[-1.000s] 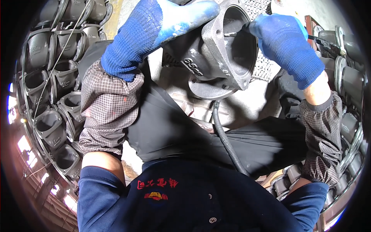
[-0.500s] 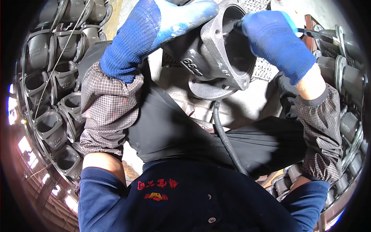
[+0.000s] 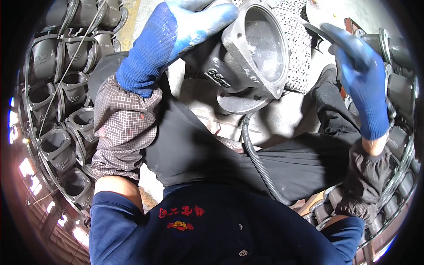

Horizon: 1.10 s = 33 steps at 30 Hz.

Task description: The person holds a metal part and uses a rotary grinding tool to smooth various internal and external surfaces. The person turns the part over several times to reach different areas with the tool.

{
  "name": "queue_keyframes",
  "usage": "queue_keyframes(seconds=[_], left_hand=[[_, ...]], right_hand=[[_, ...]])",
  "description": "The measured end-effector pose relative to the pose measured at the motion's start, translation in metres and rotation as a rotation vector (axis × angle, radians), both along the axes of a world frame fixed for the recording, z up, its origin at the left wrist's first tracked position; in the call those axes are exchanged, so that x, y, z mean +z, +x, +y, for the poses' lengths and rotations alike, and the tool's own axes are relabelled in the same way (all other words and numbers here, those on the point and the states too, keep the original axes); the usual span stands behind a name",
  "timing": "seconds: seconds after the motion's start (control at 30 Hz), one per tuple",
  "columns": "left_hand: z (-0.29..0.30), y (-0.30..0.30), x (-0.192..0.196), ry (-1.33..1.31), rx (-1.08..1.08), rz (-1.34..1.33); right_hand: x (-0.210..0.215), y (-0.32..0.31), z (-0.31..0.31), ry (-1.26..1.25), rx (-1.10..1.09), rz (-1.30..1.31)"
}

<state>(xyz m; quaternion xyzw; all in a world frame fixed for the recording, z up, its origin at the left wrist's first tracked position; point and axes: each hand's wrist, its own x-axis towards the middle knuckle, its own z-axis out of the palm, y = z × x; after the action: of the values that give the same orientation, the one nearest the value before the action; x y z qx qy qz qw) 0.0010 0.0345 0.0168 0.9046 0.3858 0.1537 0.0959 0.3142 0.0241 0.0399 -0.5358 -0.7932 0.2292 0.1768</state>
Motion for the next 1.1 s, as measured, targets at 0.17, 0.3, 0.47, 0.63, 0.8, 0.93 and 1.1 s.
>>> queue_keyframes(seconds=[0.17,0.3,0.47,0.63,0.8,0.93,1.1], left_hand=[[-0.011,-0.004,-0.002,-0.537,0.509,-0.516],[-0.017,-0.031,-0.017,0.218,0.068,-0.111],[-0.033,-0.037,-0.026,0.196,0.136,-0.156],[-0.034,-0.042,-0.022,0.169,0.193,-0.100],[-0.039,-0.055,-0.031,0.115,0.198,-0.225],[-0.044,-0.065,-0.037,-0.062,0.297,-0.310],[-0.052,-0.069,-0.042,-0.267,0.460,-0.314]], right_hand=[[-0.015,0.016,-0.041,-0.126,-0.279,0.350],[-0.029,0.007,-0.058,-0.296,-0.476,0.657],[-0.035,-0.004,-0.044,-0.486,-0.545,0.637],[-0.043,-0.018,-0.037,-0.473,-0.570,0.765],[-0.035,-0.032,-0.032,-0.494,-0.486,0.786],[-0.032,-0.035,-0.033,-0.473,-0.464,0.760],[-0.034,-0.035,-0.035,-0.475,-0.449,0.778]])
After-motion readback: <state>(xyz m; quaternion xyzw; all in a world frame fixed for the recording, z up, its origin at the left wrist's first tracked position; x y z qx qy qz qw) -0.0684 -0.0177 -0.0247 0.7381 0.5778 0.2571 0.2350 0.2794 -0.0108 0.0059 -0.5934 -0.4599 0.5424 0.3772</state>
